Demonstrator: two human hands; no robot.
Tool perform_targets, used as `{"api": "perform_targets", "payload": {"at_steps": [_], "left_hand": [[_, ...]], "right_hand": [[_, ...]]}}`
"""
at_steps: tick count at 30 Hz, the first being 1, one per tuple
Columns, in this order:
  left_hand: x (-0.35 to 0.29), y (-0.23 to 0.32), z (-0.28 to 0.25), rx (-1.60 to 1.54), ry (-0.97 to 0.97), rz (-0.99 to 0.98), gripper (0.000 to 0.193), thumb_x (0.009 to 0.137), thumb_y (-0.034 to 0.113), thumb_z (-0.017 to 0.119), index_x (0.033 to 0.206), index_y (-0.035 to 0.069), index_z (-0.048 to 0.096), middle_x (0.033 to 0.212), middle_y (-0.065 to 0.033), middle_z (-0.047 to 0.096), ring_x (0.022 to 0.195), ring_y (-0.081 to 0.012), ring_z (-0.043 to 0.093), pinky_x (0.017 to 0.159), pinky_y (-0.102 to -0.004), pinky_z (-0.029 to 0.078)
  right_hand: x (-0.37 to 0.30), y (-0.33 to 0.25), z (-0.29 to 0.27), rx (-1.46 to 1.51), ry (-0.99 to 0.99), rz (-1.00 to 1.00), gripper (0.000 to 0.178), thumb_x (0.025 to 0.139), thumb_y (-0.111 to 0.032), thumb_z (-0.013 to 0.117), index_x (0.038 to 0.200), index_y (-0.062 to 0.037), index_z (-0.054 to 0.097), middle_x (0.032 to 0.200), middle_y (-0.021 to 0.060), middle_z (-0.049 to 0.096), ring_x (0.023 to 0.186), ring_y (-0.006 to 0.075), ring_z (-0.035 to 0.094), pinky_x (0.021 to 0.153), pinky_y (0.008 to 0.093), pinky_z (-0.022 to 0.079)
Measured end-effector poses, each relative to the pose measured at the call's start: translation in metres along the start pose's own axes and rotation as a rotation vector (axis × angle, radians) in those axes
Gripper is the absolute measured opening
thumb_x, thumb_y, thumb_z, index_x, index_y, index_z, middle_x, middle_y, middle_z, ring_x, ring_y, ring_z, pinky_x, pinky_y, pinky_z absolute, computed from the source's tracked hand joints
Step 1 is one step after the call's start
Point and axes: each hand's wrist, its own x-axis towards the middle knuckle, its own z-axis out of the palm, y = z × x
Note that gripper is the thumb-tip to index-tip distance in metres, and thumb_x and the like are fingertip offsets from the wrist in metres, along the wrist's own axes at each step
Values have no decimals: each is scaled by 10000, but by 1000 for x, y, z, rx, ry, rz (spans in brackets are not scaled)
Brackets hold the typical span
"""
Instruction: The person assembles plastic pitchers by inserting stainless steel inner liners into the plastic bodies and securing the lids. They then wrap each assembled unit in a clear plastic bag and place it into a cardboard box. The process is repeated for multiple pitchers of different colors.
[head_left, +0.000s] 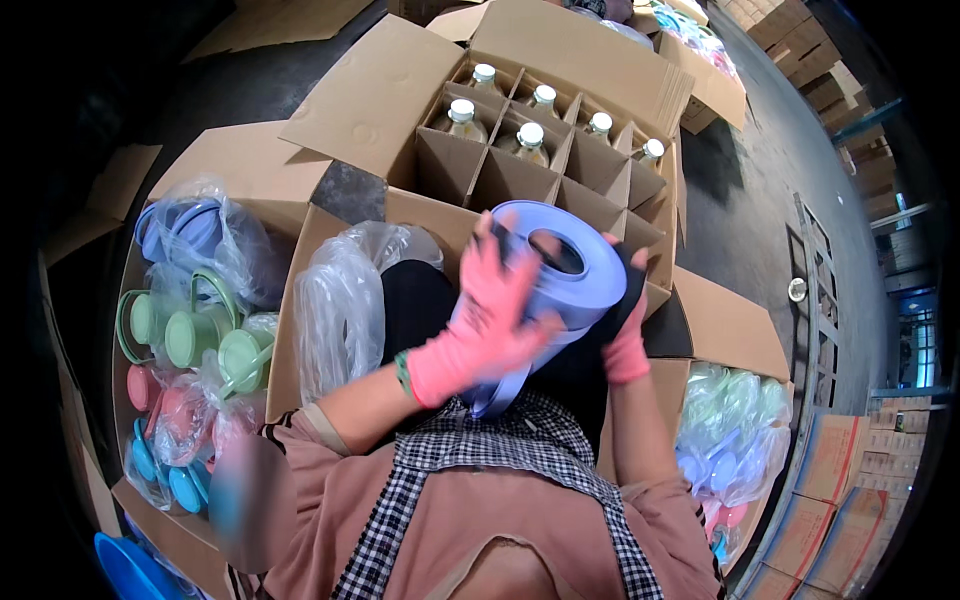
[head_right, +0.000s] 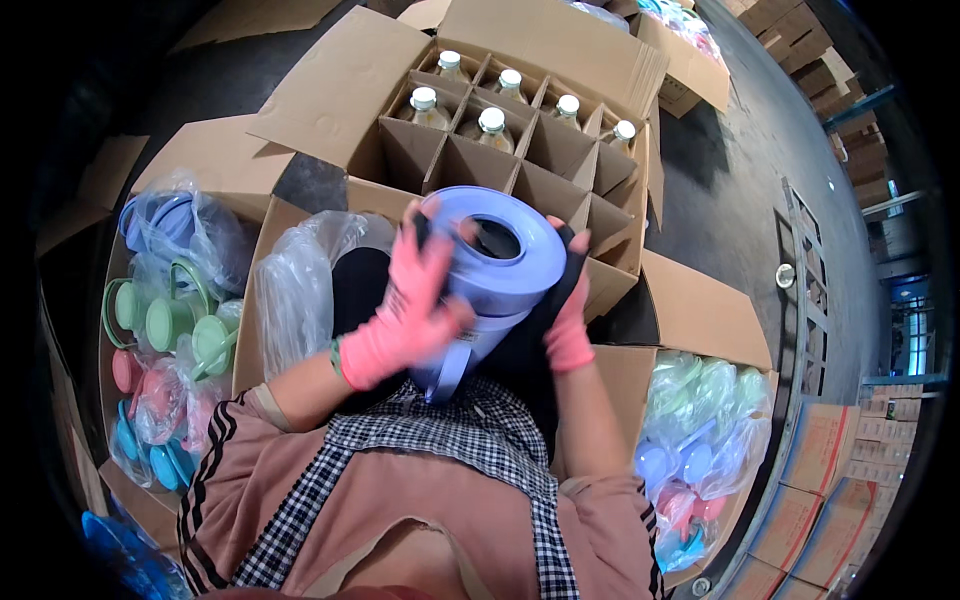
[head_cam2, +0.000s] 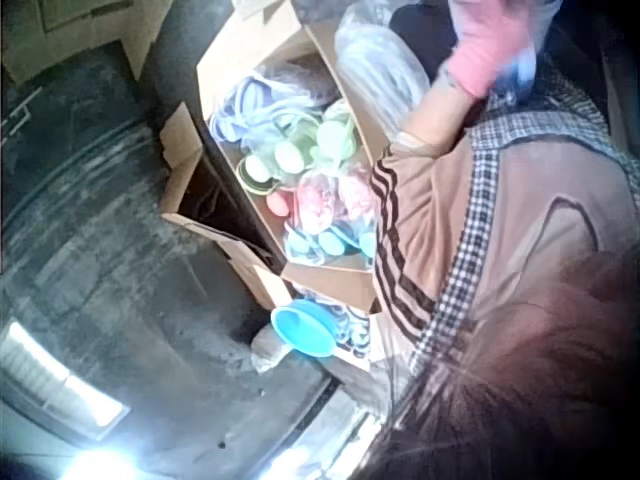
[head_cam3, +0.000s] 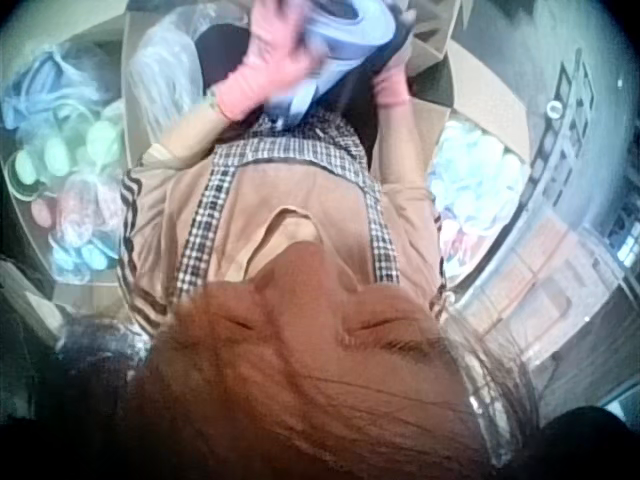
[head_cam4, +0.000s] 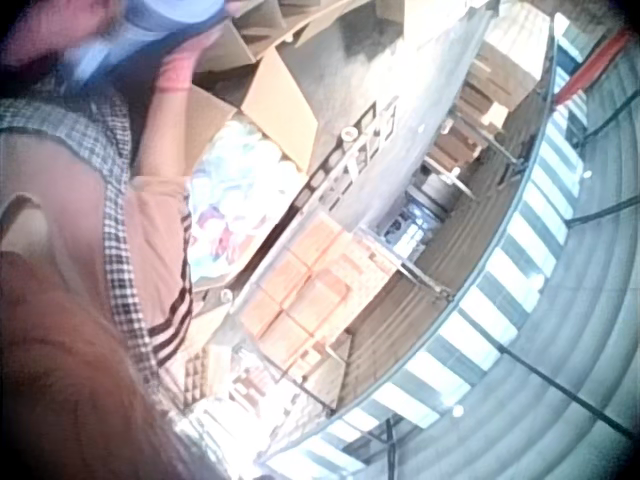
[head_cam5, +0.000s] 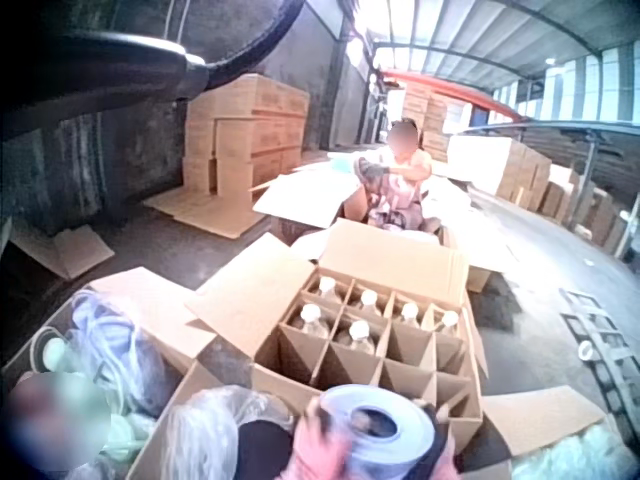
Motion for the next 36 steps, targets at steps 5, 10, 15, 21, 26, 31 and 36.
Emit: {"api": "perform_targets", "payload": {"at_steps": [5, 10, 15, 21, 26, 31, 36], "left_hand": [[15, 12, -39, -141, 256, 308, 727, 525, 406, 734, 1141, 81, 524, 1182, -193, 402, 1110, -471, 321, 935, -556, 272], [64, -21, -35, -31, 162, 244, 522, 552, 175, 723, 1033, 45, 569, 985, -113, 557, 882, -262, 539, 838, -376, 421], [82, -63, 1, -1405, 229, -546, 289, 745, 119, 652, 991, -5, 565, 877, -52, 606, 784, -127, 578, 702, -262, 470], [69, -89, 20, -1595, 478, -685, 256, 738, 111, 676, 949, 3, 578, 848, -59, 616, 726, -118, 585, 661, -245, 478], [67, -119, 24, -1145, 692, -676, 295, 699, 141, 728, 905, -3, 575, 824, -37, 613, 708, -103, 566, 658, -238, 459], [63, -139, 17, -947, 763, -751, 292, 703, 138, 727, 898, -4, 564, 809, -37, 610, 693, -89, 547, 658, -237, 452], [58, -178, 2, -1098, 967, -840, 282, 736, 141, 702, 940, -1, 569, 859, -30, 600, 729, -92, 545, 666, -230, 442]], "right_hand": [[-19, -49, 84, -244, -70, -374, 664, 877, -554, 318, 1241, 1, 345, 1241, 112, 415, 1149, 208, 399, 989, 348, 301], [0, -73, 108, -429, 74, -464, 695, 878, -539, 308, 1339, -27, 219, 1346, 133, 312, 1237, 255, 313, 1042, 396, 197], [53, -54, 89, -1575, -175, -1093, 712, 744, -262, 639, 1325, -55, 285, 1369, 178, 253, 1266, 326, 263, 1024, 425, 217], [118, -28, 112, -1715, -300, -179, 634, 702, -338, 672, 1186, -5, 435, 1131, 222, 454, 973, 331, 510, 798, 390, 437], [151, -7, 119, -1589, -320, -50, 723, 732, -443, 643, 1198, 41, 376, 1086, 229, 485, 987, 310, 519, 808, 391, 434], [187, 12, 111, -908, -312, 908, 641, 791, -599, 477, 1097, -36, 463, 724, 89, 603, 534, 149, 564, 463, 237, 447], [280, 17, 52, -1349, 48, 41, 561, 805, -540, 478, 909, 4, 565, 693, 154, 601, 609, 240, 594, 588, 312, 482]]}}
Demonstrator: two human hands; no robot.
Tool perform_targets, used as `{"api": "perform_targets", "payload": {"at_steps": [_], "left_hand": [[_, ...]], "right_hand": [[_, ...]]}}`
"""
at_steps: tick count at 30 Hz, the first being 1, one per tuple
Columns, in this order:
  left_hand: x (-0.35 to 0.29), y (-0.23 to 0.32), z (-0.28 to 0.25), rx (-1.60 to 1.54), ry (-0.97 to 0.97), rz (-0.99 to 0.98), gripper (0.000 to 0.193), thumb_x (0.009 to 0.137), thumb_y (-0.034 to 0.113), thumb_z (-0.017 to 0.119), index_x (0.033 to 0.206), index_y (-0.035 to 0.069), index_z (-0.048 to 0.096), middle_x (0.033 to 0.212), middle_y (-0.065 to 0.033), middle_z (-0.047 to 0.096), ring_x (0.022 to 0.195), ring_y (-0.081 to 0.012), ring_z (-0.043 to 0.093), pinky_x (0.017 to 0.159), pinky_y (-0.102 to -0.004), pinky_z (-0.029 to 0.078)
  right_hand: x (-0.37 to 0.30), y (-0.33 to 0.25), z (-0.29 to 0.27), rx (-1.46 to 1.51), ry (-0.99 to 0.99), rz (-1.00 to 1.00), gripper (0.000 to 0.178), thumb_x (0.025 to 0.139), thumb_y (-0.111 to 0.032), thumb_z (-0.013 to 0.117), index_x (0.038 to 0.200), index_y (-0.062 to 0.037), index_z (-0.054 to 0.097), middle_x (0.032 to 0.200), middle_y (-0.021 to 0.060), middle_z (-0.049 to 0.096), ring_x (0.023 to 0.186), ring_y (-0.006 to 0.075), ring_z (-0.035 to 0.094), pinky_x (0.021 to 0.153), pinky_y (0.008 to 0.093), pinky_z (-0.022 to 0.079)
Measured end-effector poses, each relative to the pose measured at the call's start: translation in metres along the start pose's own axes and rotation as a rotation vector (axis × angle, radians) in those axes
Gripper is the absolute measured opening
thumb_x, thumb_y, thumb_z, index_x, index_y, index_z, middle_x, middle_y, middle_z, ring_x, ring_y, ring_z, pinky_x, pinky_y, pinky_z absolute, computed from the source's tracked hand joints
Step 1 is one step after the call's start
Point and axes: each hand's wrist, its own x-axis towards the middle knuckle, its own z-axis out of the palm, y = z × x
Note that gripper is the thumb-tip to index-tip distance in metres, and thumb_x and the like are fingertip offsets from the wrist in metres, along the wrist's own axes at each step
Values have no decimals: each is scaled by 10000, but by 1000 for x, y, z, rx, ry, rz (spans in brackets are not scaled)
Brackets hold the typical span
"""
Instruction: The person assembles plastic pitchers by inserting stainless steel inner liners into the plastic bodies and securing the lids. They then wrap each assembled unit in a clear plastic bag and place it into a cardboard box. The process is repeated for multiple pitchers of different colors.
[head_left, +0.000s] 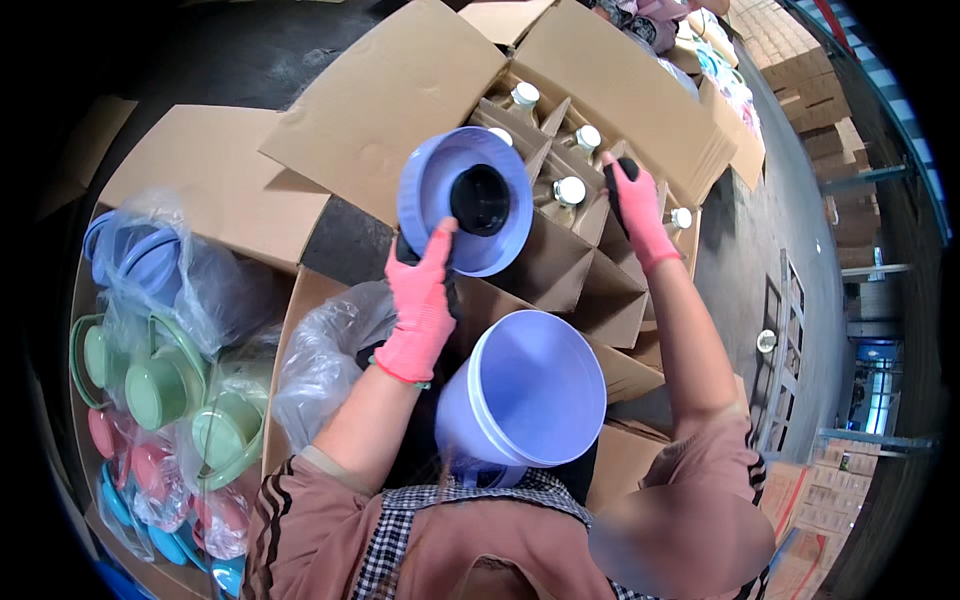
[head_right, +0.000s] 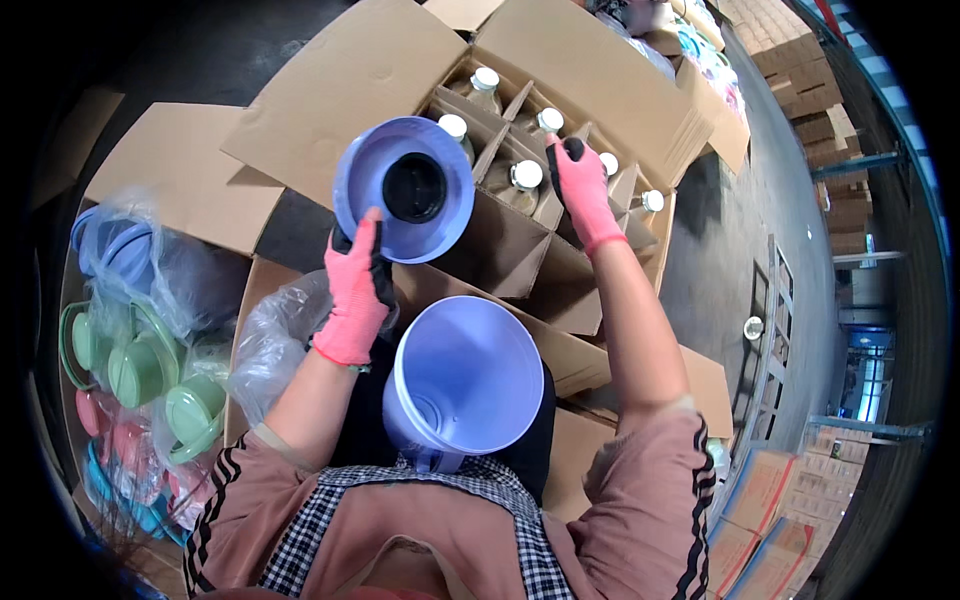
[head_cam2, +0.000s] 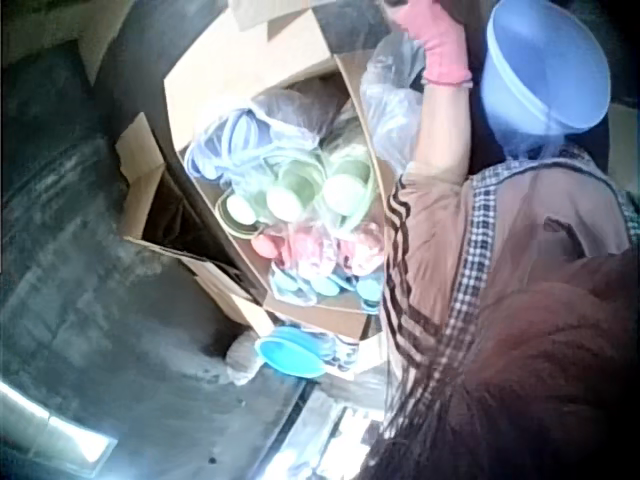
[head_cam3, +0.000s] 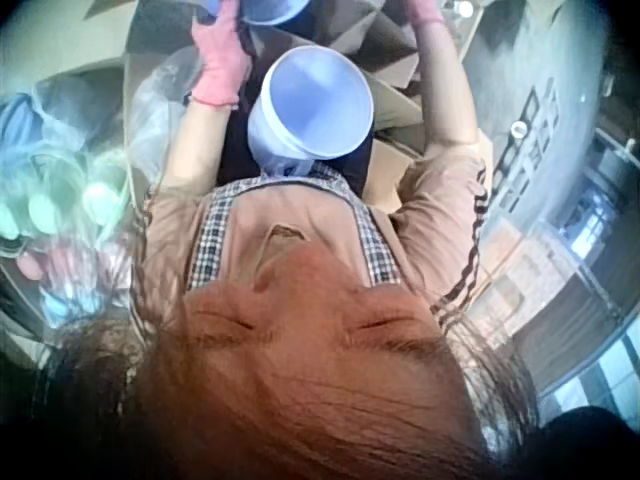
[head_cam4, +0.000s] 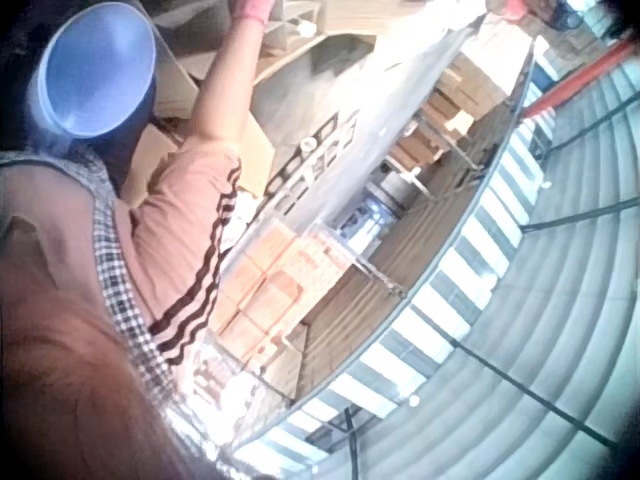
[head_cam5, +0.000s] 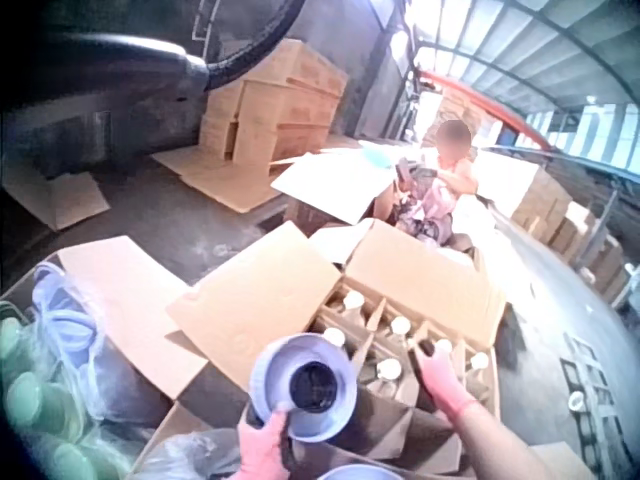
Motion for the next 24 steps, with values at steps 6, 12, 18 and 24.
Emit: {"api": "perform_targets", "payload": {"at_steps": [6, 12, 18, 24], "left_hand": [[7, -10, -2, -162, 36, -152, 235, 811, 100, 615, 1015, 1, 550, 908, -44, 590, 775, -109, 553, 677, -241, 450], [5, -10, -9, -113, -88, -156, 305, 860, 252, 559, 1069, 38, 497, 959, -40, 559, 853, -127, 550, 716, -265, 457], [1, -12, -2, -52, -87, -138, 265, 866, 191, 551, 1080, 41, 507, 940, -41, 558, 817, -119, 547, 687, -255, 462], [4, -17, -3, -132, -75, -185, 278, 866, 236, 537, 1089, 74, 505, 995, -39, 547, 900, -150, 536, 753, -297, 453]], "right_hand": [[40, 60, 45, -950, -201, -78, 688, 734, -480, 581, 1214, -29, 386, 1202, 258, 437, 1090, 372, 461, 909, 409, 394], [63, 67, 53, -921, -271, -147, 689, 655, -421, 695, 1131, -8, 417, 1074, 202, 551, 1021, 312, 531, 869, 381, 434], [71, 63, 49, -787, -356, 46, 625, 656, -429, 681, 1083, -19, 480, 1091, 169, 562, 1009, 300, 542, 859, 368, 442], [50, 79, 47, -716, -169, 89, 650, 671, -424, 661, 1148, -32, 460, 1129, 176, 540, 1054, 299, 517, 883, 371, 428]]}}
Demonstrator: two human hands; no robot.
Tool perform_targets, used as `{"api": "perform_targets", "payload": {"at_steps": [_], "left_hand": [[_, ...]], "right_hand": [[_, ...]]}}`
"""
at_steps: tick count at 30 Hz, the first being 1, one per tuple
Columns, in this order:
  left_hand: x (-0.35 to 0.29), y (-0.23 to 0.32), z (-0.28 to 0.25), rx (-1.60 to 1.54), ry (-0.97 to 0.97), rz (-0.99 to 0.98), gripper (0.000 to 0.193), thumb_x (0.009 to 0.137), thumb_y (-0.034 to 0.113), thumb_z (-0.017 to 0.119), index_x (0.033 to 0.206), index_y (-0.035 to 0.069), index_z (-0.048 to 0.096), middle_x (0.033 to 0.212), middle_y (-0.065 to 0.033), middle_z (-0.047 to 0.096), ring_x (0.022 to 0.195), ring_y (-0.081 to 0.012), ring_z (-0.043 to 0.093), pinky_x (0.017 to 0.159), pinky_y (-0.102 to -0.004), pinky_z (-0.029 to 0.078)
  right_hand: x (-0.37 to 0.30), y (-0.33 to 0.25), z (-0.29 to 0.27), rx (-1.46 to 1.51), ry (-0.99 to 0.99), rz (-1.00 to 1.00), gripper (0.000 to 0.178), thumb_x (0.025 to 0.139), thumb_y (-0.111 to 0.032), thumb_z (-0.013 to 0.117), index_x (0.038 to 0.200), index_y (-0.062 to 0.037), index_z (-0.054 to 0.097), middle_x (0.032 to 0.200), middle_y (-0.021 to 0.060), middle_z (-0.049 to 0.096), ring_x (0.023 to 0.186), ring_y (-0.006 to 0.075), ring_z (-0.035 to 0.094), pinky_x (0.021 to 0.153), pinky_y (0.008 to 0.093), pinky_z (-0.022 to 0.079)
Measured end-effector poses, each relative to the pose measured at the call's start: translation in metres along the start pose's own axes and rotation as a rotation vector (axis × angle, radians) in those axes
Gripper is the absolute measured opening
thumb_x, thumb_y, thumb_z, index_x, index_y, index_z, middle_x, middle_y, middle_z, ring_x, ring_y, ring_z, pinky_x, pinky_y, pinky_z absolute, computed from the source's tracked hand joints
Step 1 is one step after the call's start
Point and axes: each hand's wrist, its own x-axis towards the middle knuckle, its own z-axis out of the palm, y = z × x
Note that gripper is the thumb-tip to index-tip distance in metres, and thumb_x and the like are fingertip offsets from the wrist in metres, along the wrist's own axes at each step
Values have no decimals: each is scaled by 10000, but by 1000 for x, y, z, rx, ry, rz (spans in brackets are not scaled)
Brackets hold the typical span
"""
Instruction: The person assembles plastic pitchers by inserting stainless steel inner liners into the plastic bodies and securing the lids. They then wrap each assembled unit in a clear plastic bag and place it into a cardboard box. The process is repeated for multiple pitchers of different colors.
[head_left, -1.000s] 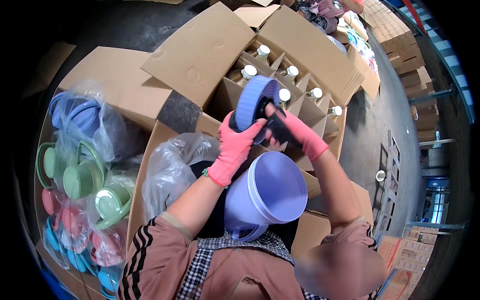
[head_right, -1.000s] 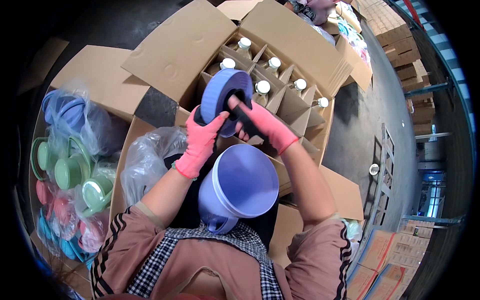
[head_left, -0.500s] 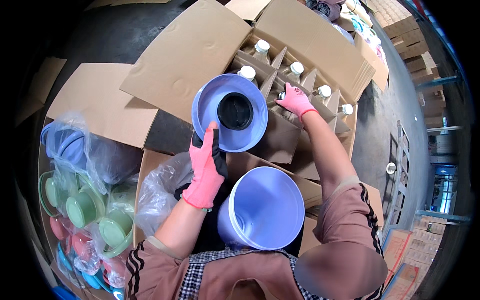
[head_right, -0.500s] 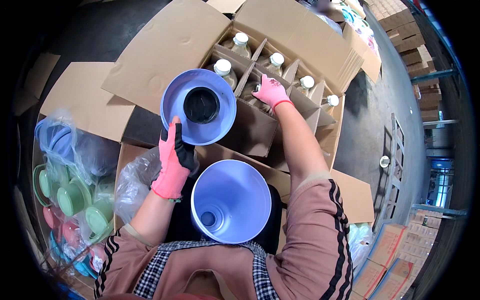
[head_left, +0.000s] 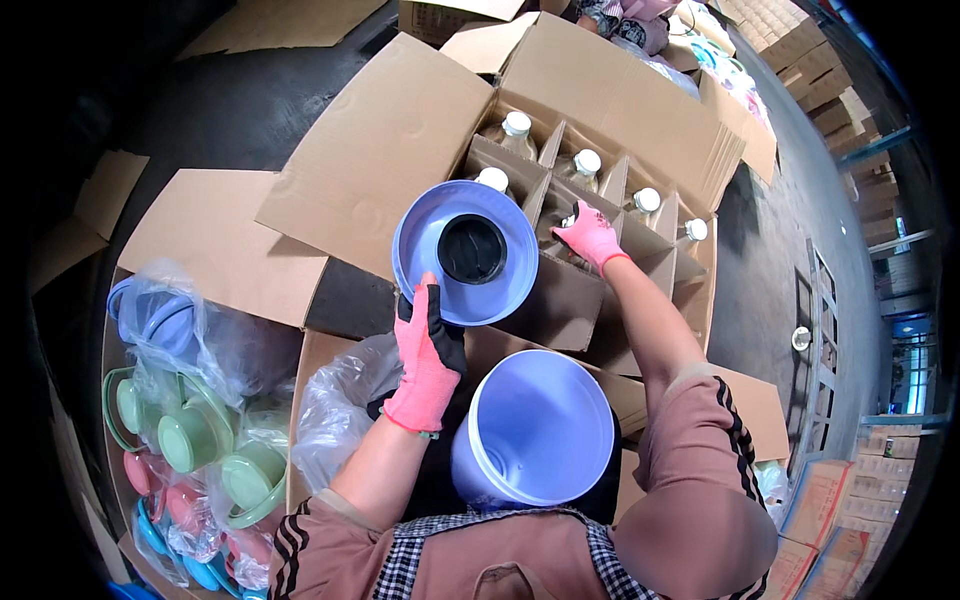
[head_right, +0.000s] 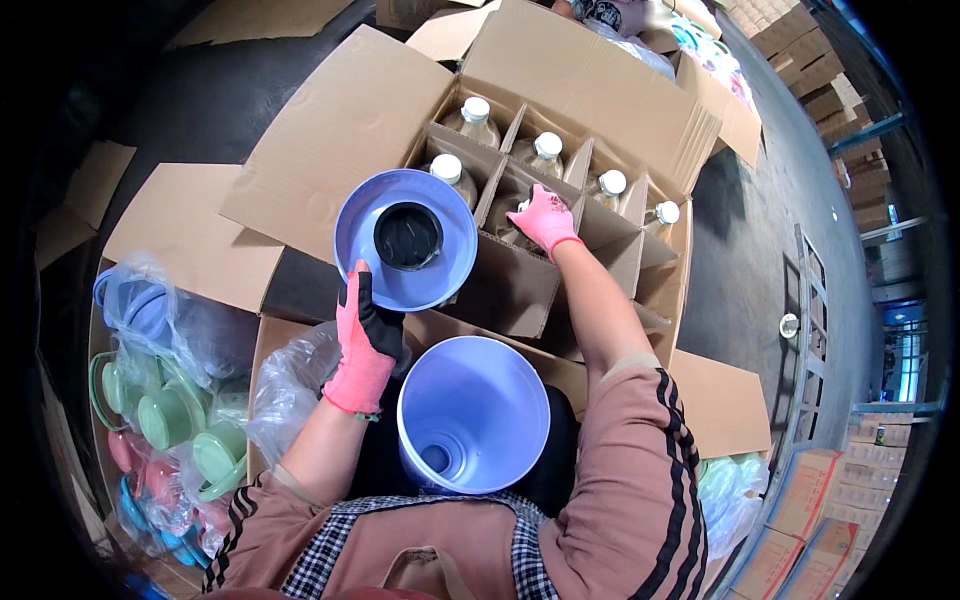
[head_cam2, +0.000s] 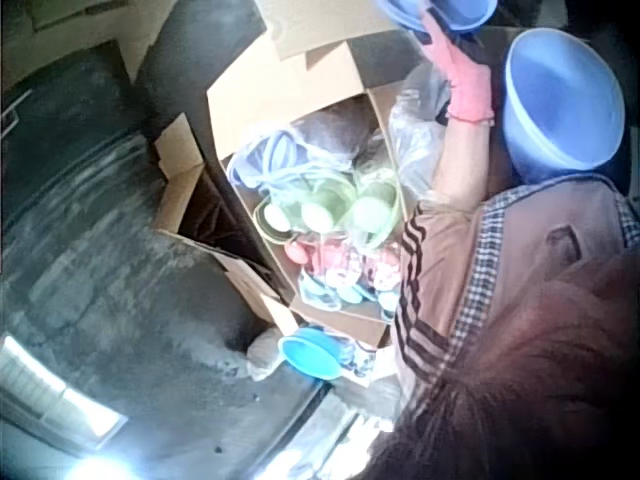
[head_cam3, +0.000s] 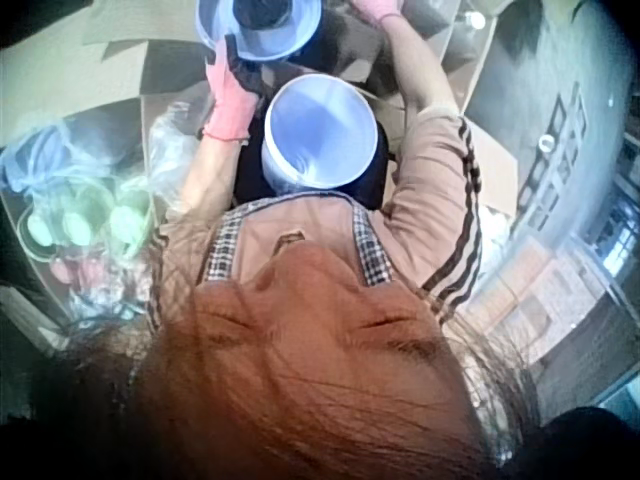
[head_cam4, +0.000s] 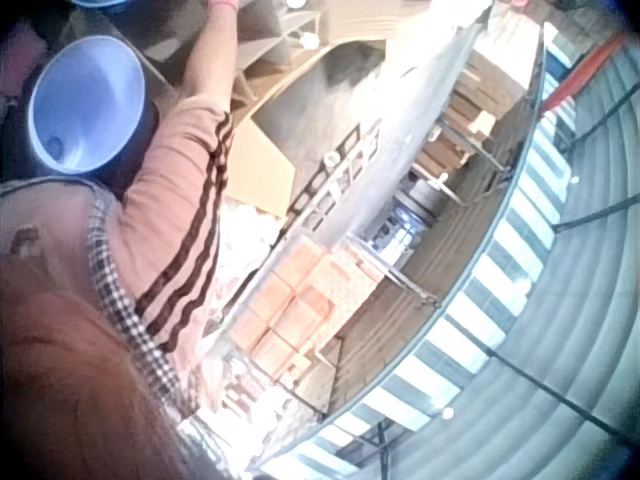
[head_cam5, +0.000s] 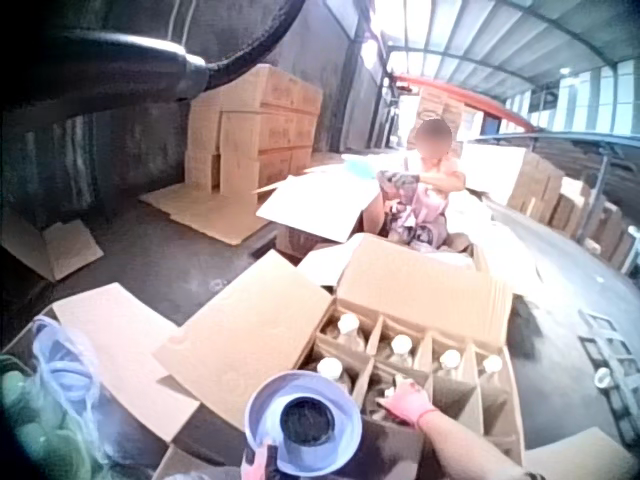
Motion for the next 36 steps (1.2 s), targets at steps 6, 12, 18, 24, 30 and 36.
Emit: {"api": "perform_targets", "payload": {"at_steps": [6, 12, 18, 24, 30, 36], "left_hand": [[13, 1, -17, -294, 76, -101, 268, 833, 235, 490, 1076, 123, 511, 1092, -61, 537, 1032, -258, 516, 876, -451, 419], [11, 16, -16, -402, -280, -50, 380, 849, 274, 464, 1175, 79, 472, 1191, -115, 494, 1118, -300, 456, 942, -499, 360], [-22, 16, 13, -528, -919, -173, 426, 896, 353, 366, 1210, 70, 414, 1367, -236, 250, 1253, -389, 271, 1024, -537, 221], [-37, 43, 52, -276, -815, 135, 341, 856, 238, 518, 1094, -3, 481, 1089, -99, 512, 1003, -168, 475, 913, -303, 373], [-37, 64, 41, -325, -1038, 35, 205, 853, 219, 495, 938, 39, 543, 964, -69, 542, 950, -181, 472, 894, -309, 369], [-88, 55, 47, -32, -1274, 268, 383, 823, 366, 505, 918, -2, 549, 805, -140, 558, 814, -264, 512, 776, -358, 407]], "right_hand": [[-42, 0, -101, 12, 216, -175, 607, 649, -410, 667, 1052, 18, 515, 1039, 216, 569, 989, 335, 542, 840, 378, 440], [-153, 46, -246, 488, 435, -213, 443, 662, -339, 714, 873, 14, 551, 750, 88, 596, 649, 129, 551, 589, 256, 437], [-253, 96, -177, 1519, 464, -82, 319, 842, -398, 496, 886, -100, 603, 561, -26, 496, 408, 46, 390, 378, 171, 280], [-311, 14, -48, 1833, 184, -382, 431, 848, -252, 550, 1194, -26, 426, 881, 95, 565, 746, 162, 588, 658, 261, 495], [-311, 11, -59, 1126, 99, -576, 965, 566, -132, 805, 1332, -27, 226, 1145, 55, 467, 1061, 145, 438, 947, 285, 335], [-279, 42, -8, 1704, 99, -374, 587, 811, -578, 455, 1080, -57, 477, 757, 39, 547, 568, 122, 518, 486, 235, 412]]}}
